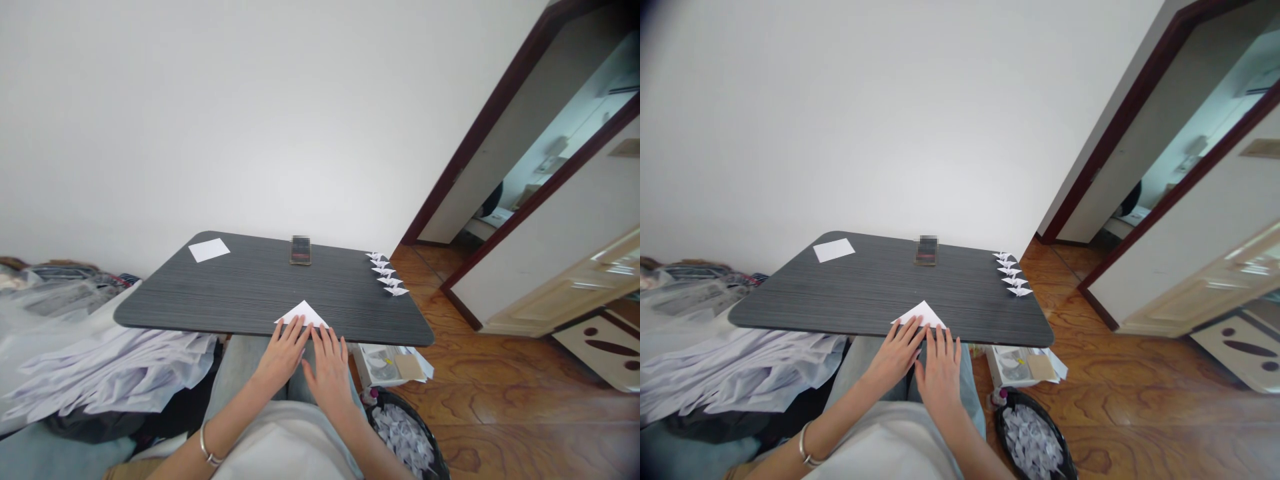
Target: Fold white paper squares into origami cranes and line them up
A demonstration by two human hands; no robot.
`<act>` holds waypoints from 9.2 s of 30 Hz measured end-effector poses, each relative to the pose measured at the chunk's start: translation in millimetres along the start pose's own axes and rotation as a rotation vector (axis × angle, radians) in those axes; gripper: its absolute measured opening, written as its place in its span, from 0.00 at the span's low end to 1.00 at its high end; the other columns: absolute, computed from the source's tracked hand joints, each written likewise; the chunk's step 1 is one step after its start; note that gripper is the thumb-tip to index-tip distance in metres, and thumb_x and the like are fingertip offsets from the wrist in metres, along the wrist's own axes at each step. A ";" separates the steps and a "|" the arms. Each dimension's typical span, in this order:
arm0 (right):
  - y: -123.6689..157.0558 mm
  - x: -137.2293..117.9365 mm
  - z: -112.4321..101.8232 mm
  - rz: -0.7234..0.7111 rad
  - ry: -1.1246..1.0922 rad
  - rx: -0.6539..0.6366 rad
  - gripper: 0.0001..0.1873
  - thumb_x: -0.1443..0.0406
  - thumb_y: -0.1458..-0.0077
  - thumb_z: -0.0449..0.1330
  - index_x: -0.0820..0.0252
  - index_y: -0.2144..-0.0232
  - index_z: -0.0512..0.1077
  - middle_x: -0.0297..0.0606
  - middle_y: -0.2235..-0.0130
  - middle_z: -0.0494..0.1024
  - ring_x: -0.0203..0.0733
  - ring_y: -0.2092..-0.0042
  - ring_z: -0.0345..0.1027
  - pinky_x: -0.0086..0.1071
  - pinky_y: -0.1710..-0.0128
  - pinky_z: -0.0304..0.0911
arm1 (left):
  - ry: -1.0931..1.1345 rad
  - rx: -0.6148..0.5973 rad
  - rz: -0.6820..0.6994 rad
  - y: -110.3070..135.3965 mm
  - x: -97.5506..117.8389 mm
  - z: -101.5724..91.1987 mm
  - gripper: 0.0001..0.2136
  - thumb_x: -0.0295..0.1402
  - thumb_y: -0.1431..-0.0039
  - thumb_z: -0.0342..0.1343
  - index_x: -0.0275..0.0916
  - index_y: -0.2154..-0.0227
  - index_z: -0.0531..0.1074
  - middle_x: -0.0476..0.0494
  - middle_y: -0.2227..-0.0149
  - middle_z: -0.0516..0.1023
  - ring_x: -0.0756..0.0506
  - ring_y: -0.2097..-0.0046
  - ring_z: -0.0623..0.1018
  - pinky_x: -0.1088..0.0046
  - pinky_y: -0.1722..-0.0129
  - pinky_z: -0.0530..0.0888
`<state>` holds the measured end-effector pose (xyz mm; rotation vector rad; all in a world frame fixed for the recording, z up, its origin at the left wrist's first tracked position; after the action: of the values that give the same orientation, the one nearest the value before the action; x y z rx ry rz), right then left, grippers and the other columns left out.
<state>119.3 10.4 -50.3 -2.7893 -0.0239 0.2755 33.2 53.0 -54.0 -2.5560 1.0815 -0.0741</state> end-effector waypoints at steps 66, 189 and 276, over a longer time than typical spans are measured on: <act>-10.4 -10.0 -5.1 0.024 0.060 0.007 0.29 0.57 0.49 0.55 0.56 0.45 0.56 0.50 0.43 0.58 0.55 0.46 0.52 0.53 0.48 0.42 | -0.087 0.075 -0.187 17.2 -27.6 7.0 0.24 0.26 0.44 0.39 0.25 0.44 0.51 0.28 0.41 0.54 0.41 0.39 0.53 0.59 0.43 0.54; -6.0 -2.8 -4.1 -0.073 0.048 -0.075 0.31 0.60 0.49 0.56 0.54 0.43 0.52 0.46 0.40 0.51 0.52 0.40 0.44 0.49 0.44 0.38 | -0.188 0.013 -0.135 34.5 -42.3 -12.6 0.21 0.28 0.45 0.42 0.28 0.48 0.60 0.31 0.43 0.59 0.40 0.42 0.59 0.58 0.43 0.53; 10.7 39.3 5.9 0.014 -0.137 0.145 0.32 0.63 0.46 0.49 0.64 0.41 0.44 0.47 0.41 0.54 0.49 0.39 0.42 0.52 0.43 0.34 | 0.307 0.161 0.042 -43.4 -65.2 0.8 0.13 0.31 0.39 0.41 0.39 0.58 0.68 0.45 0.60 0.77 0.48 0.61 0.77 0.72 0.61 0.73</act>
<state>156.5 4.2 -66.7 -2.6232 -0.0166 0.4524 17.1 126.9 -33.6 -2.4264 1.1824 -0.5355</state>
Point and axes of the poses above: each hand's wrist, its own y-axis away from the middle knuckle, its own z-axis out of the palm, x = y × z, the point moved 6 cm from there along -y, towards the middle knuckle
